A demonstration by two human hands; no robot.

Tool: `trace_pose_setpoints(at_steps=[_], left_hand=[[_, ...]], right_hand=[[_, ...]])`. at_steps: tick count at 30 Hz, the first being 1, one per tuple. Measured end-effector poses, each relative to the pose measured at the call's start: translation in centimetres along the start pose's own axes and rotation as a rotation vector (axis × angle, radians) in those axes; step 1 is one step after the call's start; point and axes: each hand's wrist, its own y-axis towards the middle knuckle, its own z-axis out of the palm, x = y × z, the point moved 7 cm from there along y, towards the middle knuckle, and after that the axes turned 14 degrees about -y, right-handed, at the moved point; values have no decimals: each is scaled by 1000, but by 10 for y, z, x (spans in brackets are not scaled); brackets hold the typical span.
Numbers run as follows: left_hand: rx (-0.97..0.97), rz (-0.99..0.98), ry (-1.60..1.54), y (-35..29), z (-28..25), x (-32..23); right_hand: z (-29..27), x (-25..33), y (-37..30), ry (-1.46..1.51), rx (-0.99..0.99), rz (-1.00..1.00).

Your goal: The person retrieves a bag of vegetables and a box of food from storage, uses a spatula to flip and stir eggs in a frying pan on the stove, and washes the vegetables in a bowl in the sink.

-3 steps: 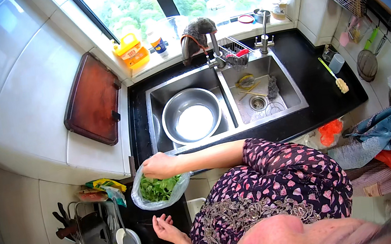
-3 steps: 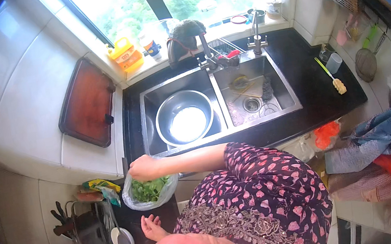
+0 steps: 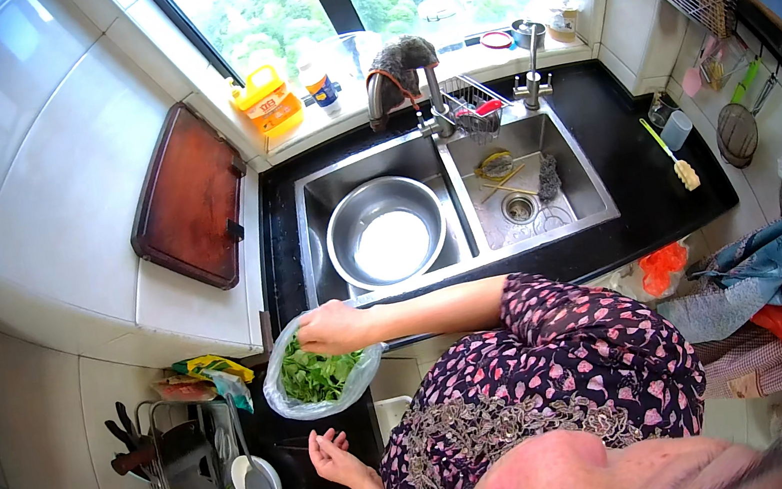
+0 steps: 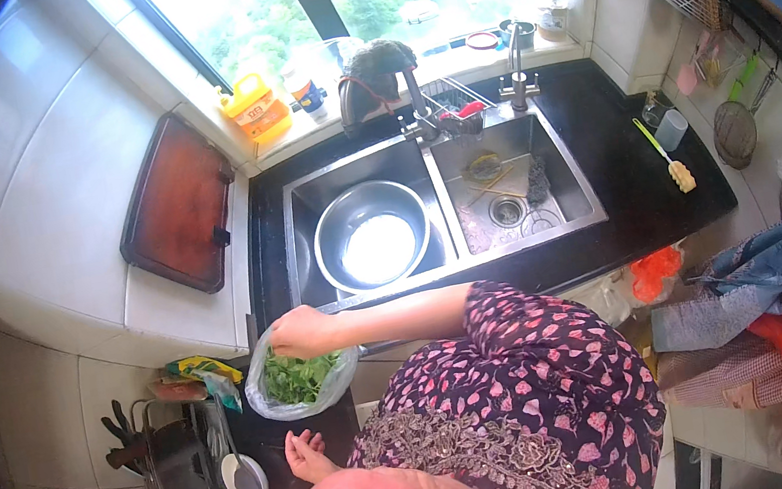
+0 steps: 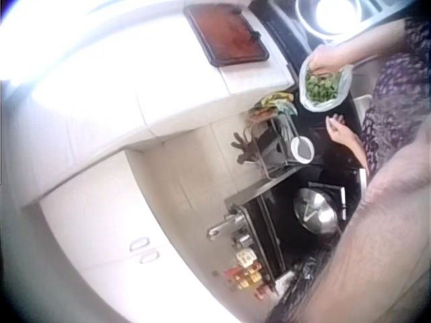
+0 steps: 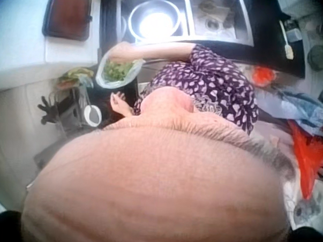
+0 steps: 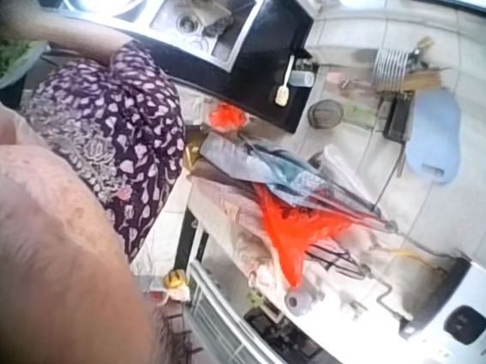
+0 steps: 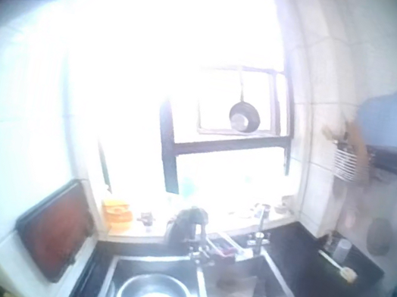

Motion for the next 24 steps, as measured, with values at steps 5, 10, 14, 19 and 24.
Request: trace_pose_setpoints(at_steps=[5, 10, 14, 19, 24], left_hand=[[-31, 2, -23, -1, -19, 13], [-4, 15, -37, 1, -21, 19], [-7, 0, -30, 4, -28, 23], [31, -21, -35, 9, -8, 13], [76, -30, -73, 14, 8, 18]], right_hand=[[-9, -21, -47, 143, 72, 59], [-30, -75, -96, 127, 71, 271], [-51, -92, -106, 181, 14, 392], [-51, -94, -114, 77, -66, 347], [-39, -89, -129, 45, 87, 369]])
